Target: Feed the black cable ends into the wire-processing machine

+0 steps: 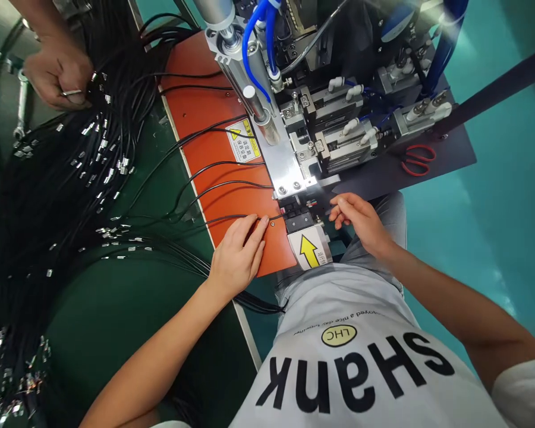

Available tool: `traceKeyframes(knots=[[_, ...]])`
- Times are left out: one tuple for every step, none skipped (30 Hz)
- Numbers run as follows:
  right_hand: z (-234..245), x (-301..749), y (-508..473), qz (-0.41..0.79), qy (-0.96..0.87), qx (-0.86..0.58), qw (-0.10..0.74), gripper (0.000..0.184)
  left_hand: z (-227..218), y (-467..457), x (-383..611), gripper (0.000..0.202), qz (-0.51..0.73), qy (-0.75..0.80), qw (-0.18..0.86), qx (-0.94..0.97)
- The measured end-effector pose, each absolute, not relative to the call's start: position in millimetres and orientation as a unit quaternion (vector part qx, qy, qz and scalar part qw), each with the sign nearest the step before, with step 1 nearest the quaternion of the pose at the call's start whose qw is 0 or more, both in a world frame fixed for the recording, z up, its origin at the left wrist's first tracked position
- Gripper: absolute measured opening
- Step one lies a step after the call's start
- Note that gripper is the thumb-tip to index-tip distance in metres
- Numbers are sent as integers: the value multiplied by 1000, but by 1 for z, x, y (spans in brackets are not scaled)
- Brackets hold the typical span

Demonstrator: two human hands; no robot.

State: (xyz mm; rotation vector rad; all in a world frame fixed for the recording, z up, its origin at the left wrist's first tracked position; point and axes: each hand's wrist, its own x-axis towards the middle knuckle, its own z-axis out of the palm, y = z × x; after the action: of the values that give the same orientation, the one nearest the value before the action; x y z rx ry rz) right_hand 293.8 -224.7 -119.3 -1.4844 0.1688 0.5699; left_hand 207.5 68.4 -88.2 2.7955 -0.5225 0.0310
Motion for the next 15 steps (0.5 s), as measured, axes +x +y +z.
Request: traceKeyframes(knots=[[-119, 292, -227, 248, 77, -671, 695, 35, -90, 75, 217, 56, 12, -194, 150, 969], [-119, 291, -229, 240, 80, -675, 693, 35, -92, 82, 230, 56, 12, -208, 152, 966], [-119, 290, -231, 234, 84, -678, 692, 35, -93, 89, 244, 54, 13, -224, 154, 962], [-118, 288, -232, 231, 90, -680, 691, 35, -94, 96, 258, 52, 7, -240, 154, 958], [-117, 287, -234, 229, 97, -681, 689, 34, -93, 102, 272, 50, 4, -259, 157, 953], [-116, 286, -236, 229, 107, -682, 686, 33, -91, 108, 284, 47, 0, -279, 160, 947], [-115, 286, -238, 227, 115, -686, 682, 31, -87, 113, 293, 45, -7, -295, 163, 941], [-114, 285, -240, 229, 121, -688, 677, 30, -81, 117, 296, 44, -15, -305, 167, 938], [-113, 284, -243, 226, 128, -692, 673, 28, -73, 119, 294, 42, -22, -301, 169, 938], [-112, 283, -246, 224, 136, -694, 671, 28, -65, 119, 286, 41, -34, -294, 167, 940], [-111, 282, -250, 217, 143, -698, 667, 27, -56, 116, 271, 38, -53, -290, 160, 942], [-109, 281, -254, 213, 149, -705, 660, 27, -47, 112, 252, 33, -83, -302, 145, 938], [-107, 280, -257, 214, 150, -712, 652, 26, -40, 106, 229, 28, -123, -336, 130, 925], [-103, 279, -259, 213, 150, -717, 646, 25, -34, 100, 204, 24, -169, -391, 115, 897], [-99, 277, -260, 214, 148, -722, 641, 24, -30, 94, 180, 21, -197, -452, 103, 864]])
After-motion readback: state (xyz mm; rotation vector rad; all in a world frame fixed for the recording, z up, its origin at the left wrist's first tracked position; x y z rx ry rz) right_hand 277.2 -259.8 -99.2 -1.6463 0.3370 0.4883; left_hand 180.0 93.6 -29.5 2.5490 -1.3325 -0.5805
